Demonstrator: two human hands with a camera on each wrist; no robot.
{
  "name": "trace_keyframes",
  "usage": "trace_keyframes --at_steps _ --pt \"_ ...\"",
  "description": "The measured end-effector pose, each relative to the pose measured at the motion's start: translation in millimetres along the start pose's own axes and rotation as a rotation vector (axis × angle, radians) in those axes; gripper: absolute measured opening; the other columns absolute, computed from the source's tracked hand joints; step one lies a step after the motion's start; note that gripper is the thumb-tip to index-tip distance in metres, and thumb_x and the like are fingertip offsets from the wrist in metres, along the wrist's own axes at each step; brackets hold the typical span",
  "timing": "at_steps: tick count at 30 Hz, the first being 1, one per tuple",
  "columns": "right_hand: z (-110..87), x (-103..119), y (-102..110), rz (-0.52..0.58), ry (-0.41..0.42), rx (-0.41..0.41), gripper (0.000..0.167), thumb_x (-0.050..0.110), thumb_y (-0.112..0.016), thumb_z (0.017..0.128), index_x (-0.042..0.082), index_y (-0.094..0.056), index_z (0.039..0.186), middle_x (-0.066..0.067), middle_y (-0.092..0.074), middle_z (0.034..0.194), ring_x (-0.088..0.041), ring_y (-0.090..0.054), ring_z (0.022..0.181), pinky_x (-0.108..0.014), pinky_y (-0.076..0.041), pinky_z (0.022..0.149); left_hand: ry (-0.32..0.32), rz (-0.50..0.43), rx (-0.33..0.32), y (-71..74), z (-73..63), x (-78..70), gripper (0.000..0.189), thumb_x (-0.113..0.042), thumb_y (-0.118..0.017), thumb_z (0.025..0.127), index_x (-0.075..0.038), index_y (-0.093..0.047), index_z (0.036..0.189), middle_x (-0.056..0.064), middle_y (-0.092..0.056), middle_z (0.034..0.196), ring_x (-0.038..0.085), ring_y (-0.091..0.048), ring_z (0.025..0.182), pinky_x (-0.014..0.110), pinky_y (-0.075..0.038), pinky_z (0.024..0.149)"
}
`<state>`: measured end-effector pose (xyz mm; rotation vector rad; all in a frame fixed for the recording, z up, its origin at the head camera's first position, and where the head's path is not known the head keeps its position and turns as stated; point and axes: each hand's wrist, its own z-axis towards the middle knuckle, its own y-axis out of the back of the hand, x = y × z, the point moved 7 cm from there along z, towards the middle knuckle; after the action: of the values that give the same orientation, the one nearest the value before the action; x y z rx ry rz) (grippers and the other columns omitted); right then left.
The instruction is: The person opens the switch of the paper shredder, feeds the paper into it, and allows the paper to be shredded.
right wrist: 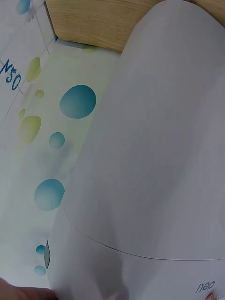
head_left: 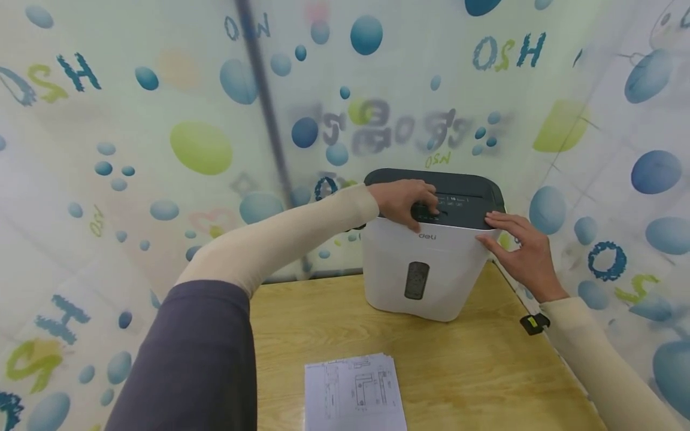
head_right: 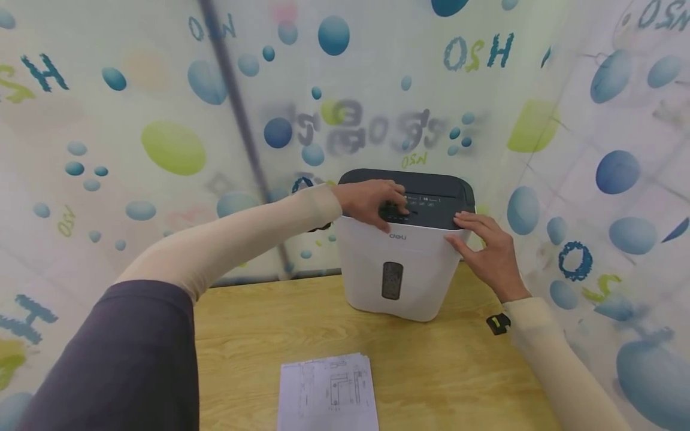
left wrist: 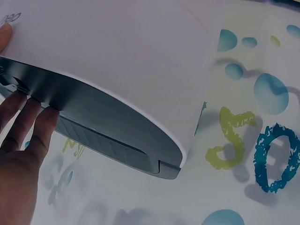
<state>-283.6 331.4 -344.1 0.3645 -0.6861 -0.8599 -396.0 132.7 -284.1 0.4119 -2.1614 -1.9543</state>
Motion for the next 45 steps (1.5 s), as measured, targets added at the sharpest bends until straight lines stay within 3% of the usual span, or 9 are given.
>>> trace_keyframes --at_steps 3,10,15,22,24,27,35,40,45 --pt "1.1 0.6 -0.4 0.003 -0.002 0.000 0.048 0.006 -0.088 0.079 0.011 -0.074 0.125 -0.012 -0.070 0.131 -0.023 -0.061 0.130 -0.001 -0.031 0.107 -0.002 -0.015 0.000 1.0 -2.2 -0.4 0.043 -0.040 -0.078 0.091 -0.024 -0.067 0.130 -0.002 -0.056 0.127 0.016 -0.050 0.123 0.035 -0.043 0.109" --pt "1.6 0.8 -2.3 -0.002 0.009 0.005 0.049 0.007 -0.089 0.078 0.010 -0.074 0.125 -0.012 -0.070 0.132 0.002 -0.054 0.132 -0.002 -0.030 0.108 -0.007 -0.024 0.005 0.3 -4.6 -1.5 0.043 -0.038 -0.077 0.092 -0.022 -0.066 0.130 -0.001 -0.055 0.127 0.017 -0.048 0.124 0.036 -0.042 0.110" --pt "0.1 1.2 -4.5 -0.001 0.019 0.004 0.050 0.006 -0.089 0.078 0.009 -0.074 0.125 -0.012 -0.071 0.131 0.007 -0.052 0.131 -0.001 -0.030 0.108 0.008 -0.016 0.016 -2.0 -6.1 -1.0 0.042 -0.040 -0.077 0.093 -0.023 -0.066 0.130 -0.002 -0.056 0.128 0.016 -0.048 0.124 0.035 -0.042 0.110" --pt "-1.3 5.8 -3.8 0.000 0.014 -0.002 0.050 0.007 -0.089 0.077 0.011 -0.075 0.124 -0.012 -0.071 0.130 -0.035 -0.063 0.126 0.000 -0.030 0.107 0.005 -0.023 -0.002 -5.5 -5.8 1.7 0.041 -0.040 -0.078 0.091 -0.019 -0.068 0.125 0.000 -0.057 0.125 0.018 -0.049 0.116 0.035 -0.043 0.107" --pt "-1.0 5.7 -2.2 -0.007 0.013 -0.002 0.050 0.006 -0.089 0.077 0.010 -0.074 0.125 -0.012 -0.071 0.131 -0.034 -0.062 0.126 0.000 -0.029 0.107 -0.003 -0.036 -0.015 -4.5 -6.0 1.0 0.043 -0.038 -0.079 0.091 -0.018 -0.068 0.127 0.001 -0.058 0.127 0.019 -0.051 0.119 0.035 -0.043 0.108" --pt "0.4 5.0 0.2 -0.005 0.015 -0.005 0.049 0.005 -0.088 0.078 0.009 -0.074 0.125 -0.013 -0.071 0.130 -0.028 -0.062 0.129 -0.001 -0.030 0.107 0.001 -0.053 -0.037 -1.7 -6.1 0.7 0.046 -0.037 -0.079 0.091 -0.019 -0.066 0.131 0.001 -0.059 0.133 0.019 -0.052 0.125 0.035 -0.042 0.111" --pt "2.6 0.7 1.7 -0.006 0.030 -0.001 0.049 0.004 -0.089 0.077 0.008 -0.075 0.124 -0.013 -0.072 0.129 0.012 -0.050 0.129 -0.001 -0.031 0.107 0.074 -0.103 -0.036 -1.1 -5.1 4.2 0.070 -0.038 -0.079 0.091 -0.029 -0.047 0.152 -0.003 -0.049 0.154 0.017 -0.048 0.138 0.036 -0.043 0.114" --pt "2.8 1.9 3.2 0.006 0.044 -0.003 0.047 0.003 -0.089 0.077 0.007 -0.075 0.122 -0.015 -0.072 0.127 0.018 -0.048 0.127 0.000 -0.031 0.106 0.077 -0.109 -0.046 -4.5 -1.9 6.2 0.074 -0.039 -0.080 0.090 -0.032 -0.044 0.154 -0.004 -0.049 0.151 0.017 -0.048 0.137 0.036 -0.043 0.113" --pt "6.3 5.2 2.7 0.014 0.059 0.011 0.046 0.004 -0.089 0.077 0.007 -0.076 0.121 -0.014 -0.072 0.127 0.016 -0.050 0.125 -0.001 -0.032 0.105 0.106 -0.101 -0.053 -6.5 -5.6 7.8 0.075 -0.040 -0.079 0.090 -0.033 -0.042 0.155 -0.004 -0.050 0.148 0.016 -0.046 0.137 0.036 -0.044 0.112"
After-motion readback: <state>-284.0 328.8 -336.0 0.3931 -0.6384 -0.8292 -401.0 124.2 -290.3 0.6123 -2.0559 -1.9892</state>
